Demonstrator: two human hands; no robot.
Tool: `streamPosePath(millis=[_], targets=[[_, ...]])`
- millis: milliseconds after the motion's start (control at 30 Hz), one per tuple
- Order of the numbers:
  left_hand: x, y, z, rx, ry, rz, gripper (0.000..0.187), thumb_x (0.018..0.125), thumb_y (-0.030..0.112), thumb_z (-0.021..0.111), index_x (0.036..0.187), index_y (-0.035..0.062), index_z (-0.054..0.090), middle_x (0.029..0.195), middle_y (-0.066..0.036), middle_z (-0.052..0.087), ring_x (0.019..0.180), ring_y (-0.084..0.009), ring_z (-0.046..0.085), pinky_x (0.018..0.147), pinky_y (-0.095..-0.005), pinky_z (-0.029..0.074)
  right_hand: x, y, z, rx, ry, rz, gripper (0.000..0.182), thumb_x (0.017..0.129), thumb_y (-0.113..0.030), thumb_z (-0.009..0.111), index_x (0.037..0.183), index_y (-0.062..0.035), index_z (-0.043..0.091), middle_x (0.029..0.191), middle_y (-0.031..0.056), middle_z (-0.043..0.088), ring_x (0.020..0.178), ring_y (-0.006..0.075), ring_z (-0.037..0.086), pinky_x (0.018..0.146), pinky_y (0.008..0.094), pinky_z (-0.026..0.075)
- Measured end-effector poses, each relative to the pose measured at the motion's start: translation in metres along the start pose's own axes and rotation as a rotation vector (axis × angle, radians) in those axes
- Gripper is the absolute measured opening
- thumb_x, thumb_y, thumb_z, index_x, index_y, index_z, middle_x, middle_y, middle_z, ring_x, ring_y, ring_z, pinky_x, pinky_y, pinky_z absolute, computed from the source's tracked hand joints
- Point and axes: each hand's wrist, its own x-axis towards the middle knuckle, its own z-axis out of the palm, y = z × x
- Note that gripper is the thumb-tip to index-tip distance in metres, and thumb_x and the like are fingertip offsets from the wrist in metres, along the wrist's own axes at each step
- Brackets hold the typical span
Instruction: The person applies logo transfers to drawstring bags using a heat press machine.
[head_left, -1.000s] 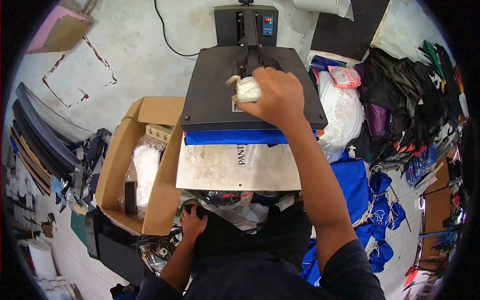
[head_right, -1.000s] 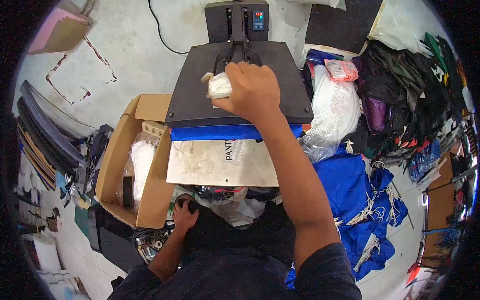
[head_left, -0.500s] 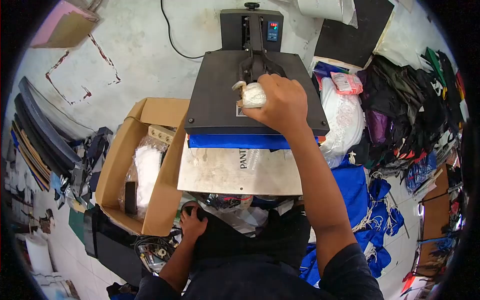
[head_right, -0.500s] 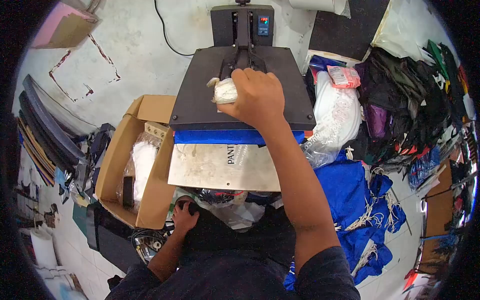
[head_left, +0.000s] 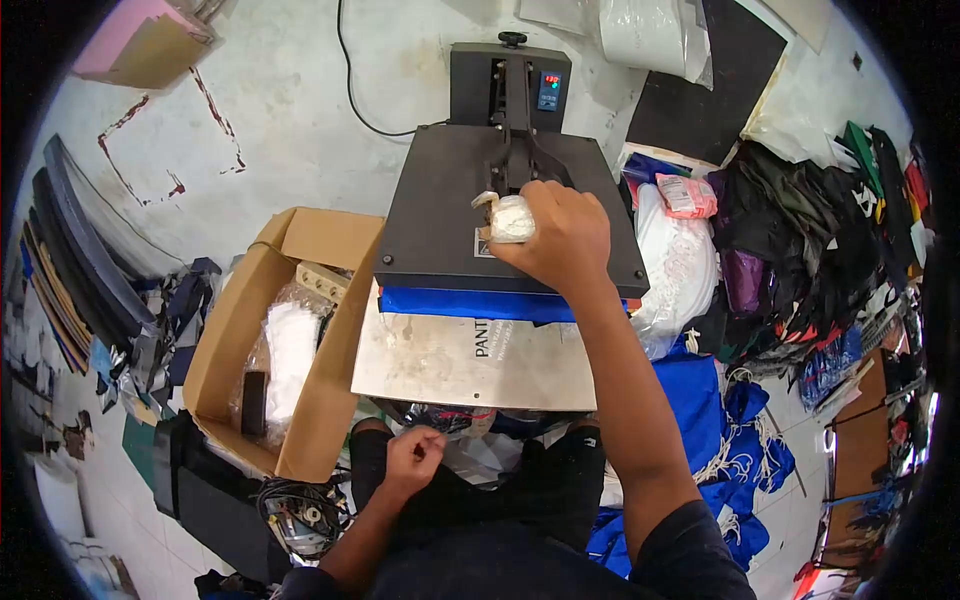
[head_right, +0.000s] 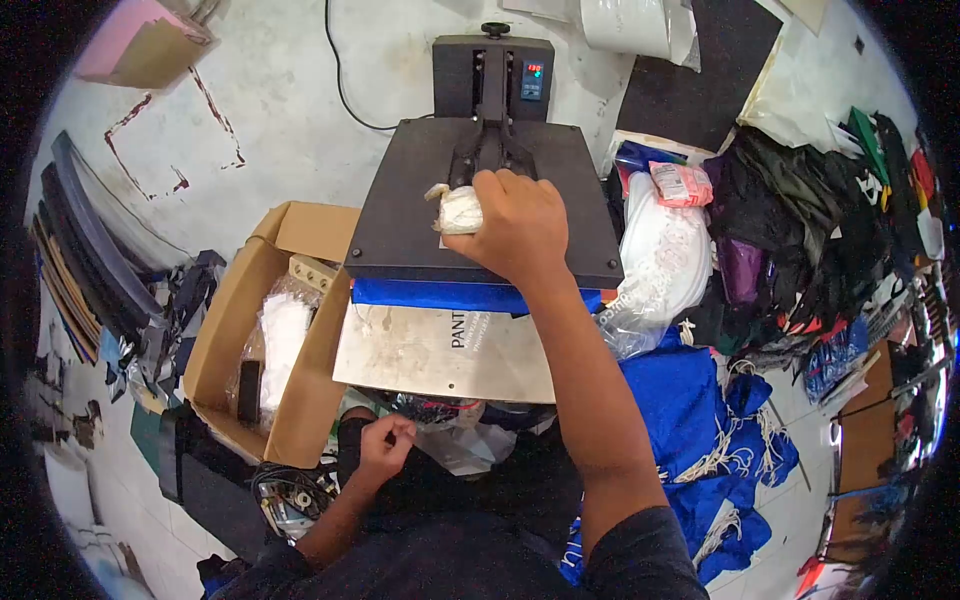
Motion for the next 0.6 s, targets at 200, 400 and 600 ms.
streamPosePath(millis=[200, 400, 600], targets=[[0.087, 0.034, 0.011, -0.685, 0.149, -0.185, 0.041, 0.098, 0.042, 0.05, 0.093, 0.0021, 0.06, 0.064, 0.0, 0.051, 0.058, -0.0104, 0.05, 0.056, -0.0223, 0.039, 0.002, -0.001, 0.0, 0.001, 0.019, -0.025, 0.044, 0.055, -0.042, 0.083, 0.071, -0.0124, 0.054, 0.066, 0.0044, 0.055, 0.06, 0.0242, 0.057, 0.057, 0.0367, 0.04], [0.142, 0.08, 0.039, -1.322, 0.212, -0.412, 0.068, 0.09, 0.069, 0.046, 0.114, 0.0058, 0.051, 0.093, -0.007, 0.059, 0.088, -0.0216, 0.059, 0.083, -0.0345, 0.047, 0.004, -0.003, -0.003, 0.005, 0.024, -0.048, 0.044, 0.057, -0.043, 0.083, 0.071, -0.0127, 0.054, 0.066, 0.0044, 0.055, 0.06, 0.0254, 0.057, 0.056, 0.0373, 0.039], [0.176, 0.082, 0.045, -1.377, 0.453, -0.369, 0.076, 0.084, 0.078, 0.044, 0.124, 0.0148, 0.052, 0.107, -0.006, 0.061, 0.097, -0.021, 0.058, 0.087, -0.0346, 0.046, 0.005, -0.005, -0.004, -0.012, 0.031, -0.057, 0.044, 0.057, -0.044, 0.083, 0.071, -0.0126, 0.055, 0.067, 0.005, 0.056, 0.06, 0.0256, 0.057, 0.055, 0.0381, 0.039]])
